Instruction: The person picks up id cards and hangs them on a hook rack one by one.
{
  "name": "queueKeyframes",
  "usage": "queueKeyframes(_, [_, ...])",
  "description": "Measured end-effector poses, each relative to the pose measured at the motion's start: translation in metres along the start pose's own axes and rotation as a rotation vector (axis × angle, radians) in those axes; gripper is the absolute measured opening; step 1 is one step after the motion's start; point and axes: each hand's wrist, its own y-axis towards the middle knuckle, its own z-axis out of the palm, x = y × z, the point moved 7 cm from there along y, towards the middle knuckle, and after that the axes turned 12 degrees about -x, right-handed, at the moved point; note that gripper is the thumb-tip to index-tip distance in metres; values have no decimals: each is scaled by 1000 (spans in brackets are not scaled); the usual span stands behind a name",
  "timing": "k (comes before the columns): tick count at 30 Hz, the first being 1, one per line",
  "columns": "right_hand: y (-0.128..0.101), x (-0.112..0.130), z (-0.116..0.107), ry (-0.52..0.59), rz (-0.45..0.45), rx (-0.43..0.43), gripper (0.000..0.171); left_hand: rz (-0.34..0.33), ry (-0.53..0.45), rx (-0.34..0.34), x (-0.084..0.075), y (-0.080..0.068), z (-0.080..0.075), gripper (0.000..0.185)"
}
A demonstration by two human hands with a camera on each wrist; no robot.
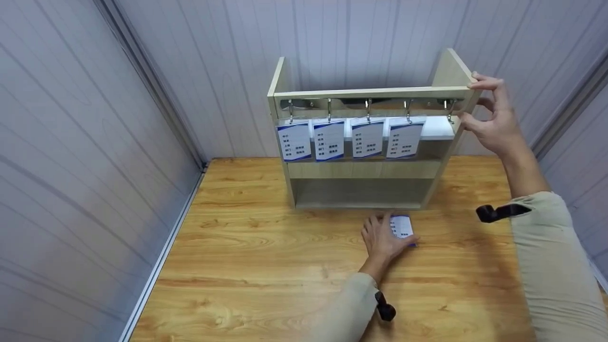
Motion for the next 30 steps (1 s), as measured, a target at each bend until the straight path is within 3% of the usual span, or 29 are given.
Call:
queueKeyframes(6, [1, -1, 1, -12, 1, 8, 57, 3, 55, -58, -4, -3, -5, 91])
queueKeyframes(13, [2, 1, 3, 15, -9, -1, 56, 11, 123, -114, -1, -4, 5, 86])
queueKeyframes(20, [1, 3, 2, 18, -26, -4, 56, -30, 104, -10, -2, -2, -1, 84])
queueKeyframes(24, [1, 2, 1, 22, -22, -8, 57, -22, 128, 62, -6, 0, -6, 86])
queueKeyframes(30, [1, 1, 0, 16, -10, -16, 57, -16, 66, 196, -8, 4, -8, 79])
